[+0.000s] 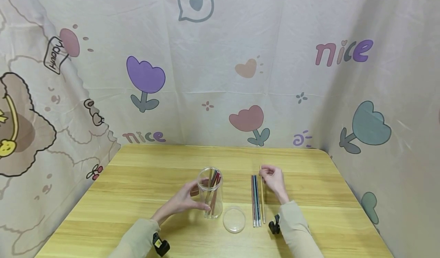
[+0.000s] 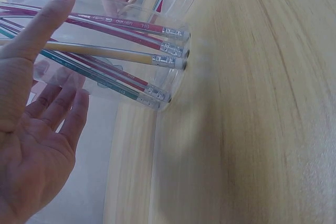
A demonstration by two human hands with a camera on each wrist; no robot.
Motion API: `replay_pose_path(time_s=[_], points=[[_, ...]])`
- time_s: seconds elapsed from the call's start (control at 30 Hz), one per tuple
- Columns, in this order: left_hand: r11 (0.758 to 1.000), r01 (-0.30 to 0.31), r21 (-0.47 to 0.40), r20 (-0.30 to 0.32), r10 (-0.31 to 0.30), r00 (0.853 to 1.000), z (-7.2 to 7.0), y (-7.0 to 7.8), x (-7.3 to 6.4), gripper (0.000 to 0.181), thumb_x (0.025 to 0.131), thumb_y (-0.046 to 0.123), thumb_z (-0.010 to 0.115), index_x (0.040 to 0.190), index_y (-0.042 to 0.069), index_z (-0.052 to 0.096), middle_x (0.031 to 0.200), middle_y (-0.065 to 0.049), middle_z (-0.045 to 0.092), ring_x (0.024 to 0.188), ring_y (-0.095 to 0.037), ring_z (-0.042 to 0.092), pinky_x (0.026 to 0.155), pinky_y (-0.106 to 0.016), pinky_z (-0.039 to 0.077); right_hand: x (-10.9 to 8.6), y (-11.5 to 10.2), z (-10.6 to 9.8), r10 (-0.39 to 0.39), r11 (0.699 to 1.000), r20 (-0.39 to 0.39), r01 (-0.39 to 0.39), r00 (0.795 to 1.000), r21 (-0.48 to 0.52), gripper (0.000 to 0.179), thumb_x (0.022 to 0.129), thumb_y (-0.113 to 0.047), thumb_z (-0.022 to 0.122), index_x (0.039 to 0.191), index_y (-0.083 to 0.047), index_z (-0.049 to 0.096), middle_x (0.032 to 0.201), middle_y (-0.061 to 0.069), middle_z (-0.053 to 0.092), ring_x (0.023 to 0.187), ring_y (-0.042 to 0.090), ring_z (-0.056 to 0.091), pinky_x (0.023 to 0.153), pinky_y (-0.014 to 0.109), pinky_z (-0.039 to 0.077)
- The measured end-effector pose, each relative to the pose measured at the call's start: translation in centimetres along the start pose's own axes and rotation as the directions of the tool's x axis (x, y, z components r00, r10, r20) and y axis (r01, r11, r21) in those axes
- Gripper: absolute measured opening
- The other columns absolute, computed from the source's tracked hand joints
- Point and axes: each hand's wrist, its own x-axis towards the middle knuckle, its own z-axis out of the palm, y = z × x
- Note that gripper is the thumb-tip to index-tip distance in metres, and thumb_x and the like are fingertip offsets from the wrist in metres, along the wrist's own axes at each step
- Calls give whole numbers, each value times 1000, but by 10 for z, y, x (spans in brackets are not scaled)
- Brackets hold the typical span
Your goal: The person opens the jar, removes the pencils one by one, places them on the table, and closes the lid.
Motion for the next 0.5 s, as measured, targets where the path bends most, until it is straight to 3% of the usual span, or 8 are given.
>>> replay_pose_path(time_s=[0.27, 0.5], points=[[1000, -11, -8, -1, 11, 1000, 0, 1, 0, 84, 75, 18, 89, 147, 10, 48, 143, -17, 59, 131, -37, 57, 115, -46, 48, -1, 3, 0, 74, 997, 48, -74, 996, -2, 42, 94, 1, 62, 133, 15, 53, 76, -1, 69, 54, 4, 54, 43, 16, 42], [1000, -3, -8, -5, 3, 1000, 0, 0, 0, 84, 75, 18, 89, 147, 11, 47, 144, -17, 58, 133, -37, 56, 116, -47, 46, -3, 6, 1, 106, 994, 79, -107, 991, 11, 42, 92, 4, 61, 131, 18, 53, 78, 2, 69, 55, 4, 53, 46, 15, 45]])
